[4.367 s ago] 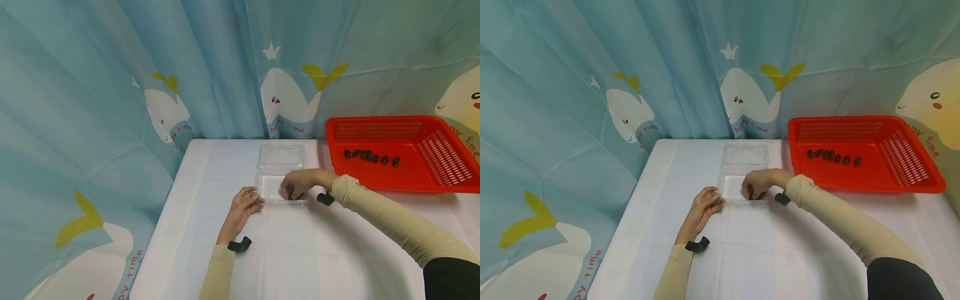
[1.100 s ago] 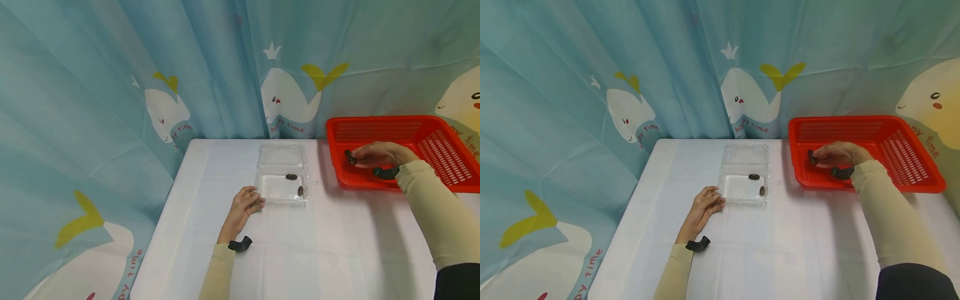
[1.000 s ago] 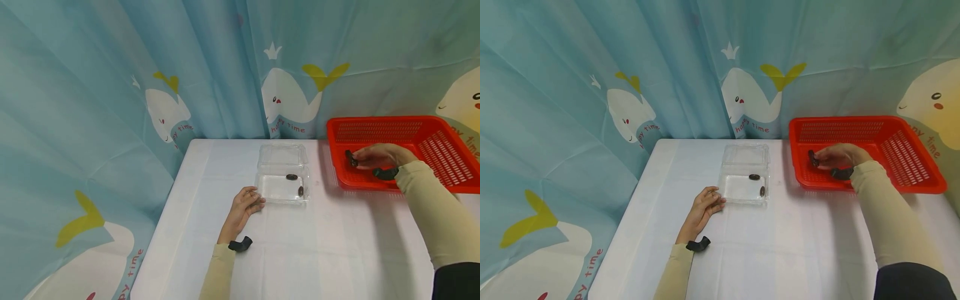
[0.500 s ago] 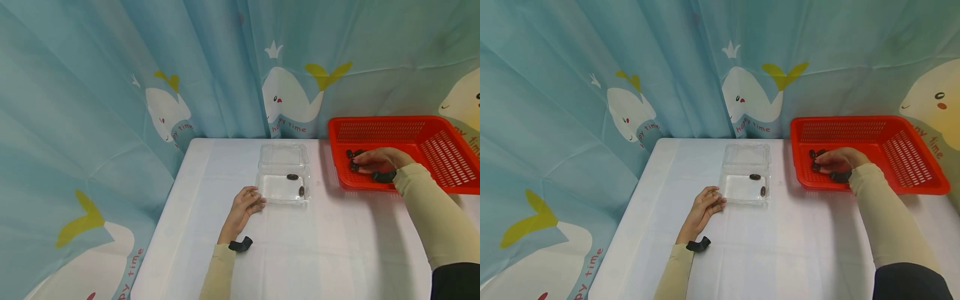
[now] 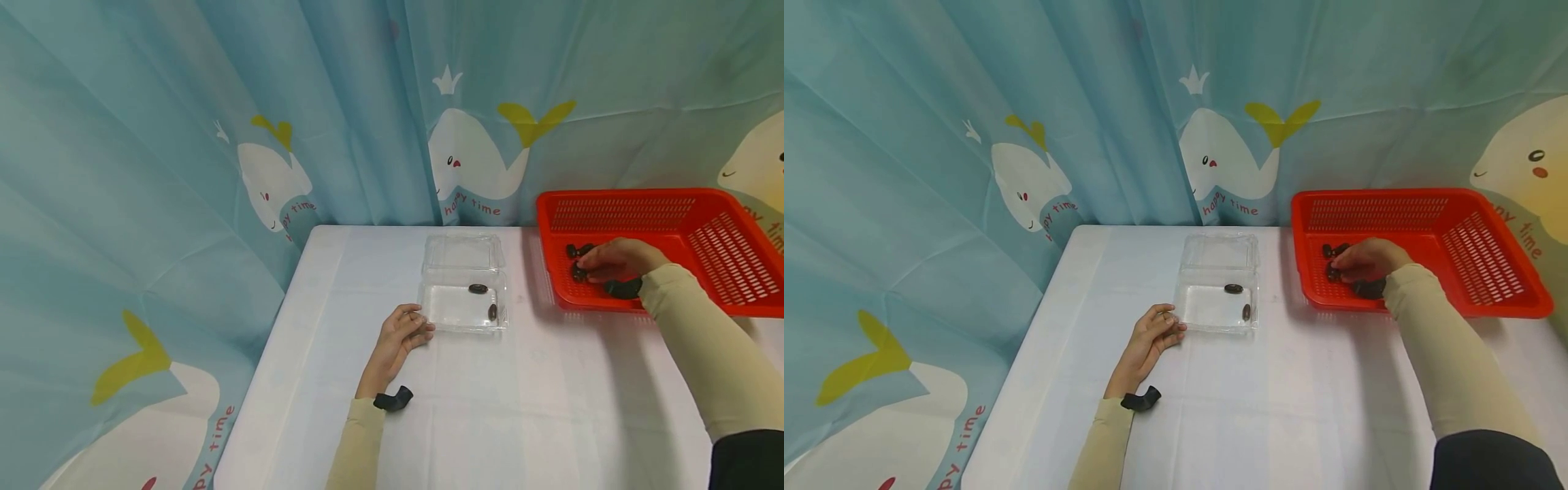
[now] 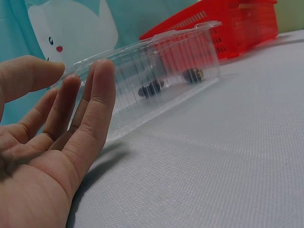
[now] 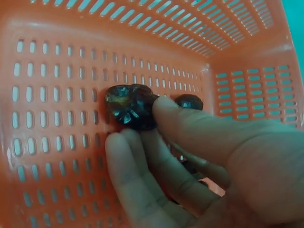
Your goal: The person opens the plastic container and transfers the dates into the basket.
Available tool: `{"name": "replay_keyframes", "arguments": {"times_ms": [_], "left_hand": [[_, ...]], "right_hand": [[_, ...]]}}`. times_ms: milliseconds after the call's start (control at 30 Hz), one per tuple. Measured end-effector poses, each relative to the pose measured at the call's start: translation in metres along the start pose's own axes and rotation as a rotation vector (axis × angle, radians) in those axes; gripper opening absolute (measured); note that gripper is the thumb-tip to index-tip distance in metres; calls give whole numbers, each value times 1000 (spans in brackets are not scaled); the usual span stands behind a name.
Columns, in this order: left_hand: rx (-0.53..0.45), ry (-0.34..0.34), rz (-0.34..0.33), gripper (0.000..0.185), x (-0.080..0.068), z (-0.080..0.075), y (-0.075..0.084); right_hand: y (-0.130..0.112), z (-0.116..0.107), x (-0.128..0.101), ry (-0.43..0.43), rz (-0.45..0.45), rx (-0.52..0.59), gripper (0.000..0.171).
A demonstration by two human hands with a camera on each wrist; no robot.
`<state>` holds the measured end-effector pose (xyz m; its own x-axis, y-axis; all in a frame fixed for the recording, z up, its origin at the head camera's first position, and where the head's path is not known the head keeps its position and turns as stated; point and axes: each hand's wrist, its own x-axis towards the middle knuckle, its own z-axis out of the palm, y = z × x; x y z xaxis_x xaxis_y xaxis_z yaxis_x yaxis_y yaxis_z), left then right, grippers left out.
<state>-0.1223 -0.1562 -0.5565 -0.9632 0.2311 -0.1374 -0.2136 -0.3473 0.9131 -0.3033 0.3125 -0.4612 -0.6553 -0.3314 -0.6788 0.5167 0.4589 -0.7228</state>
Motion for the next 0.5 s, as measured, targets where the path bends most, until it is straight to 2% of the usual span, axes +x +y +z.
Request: {"name": "replay_keyframes", "arguments": {"times_ms": [167, 400, 500], "left_hand": [[-15, -1, -4, 45, 0, 1, -1], [-12, -3, -9, 46, 2, 0, -2], [-10, -1, -7, 45, 2, -1, -2]], "right_hand": [[-4, 4, -6, 39, -11, -89, 25], [-7, 4, -9, 33, -25, -129, 23], [-8, 3, -10, 45, -35, -184, 22]]}}
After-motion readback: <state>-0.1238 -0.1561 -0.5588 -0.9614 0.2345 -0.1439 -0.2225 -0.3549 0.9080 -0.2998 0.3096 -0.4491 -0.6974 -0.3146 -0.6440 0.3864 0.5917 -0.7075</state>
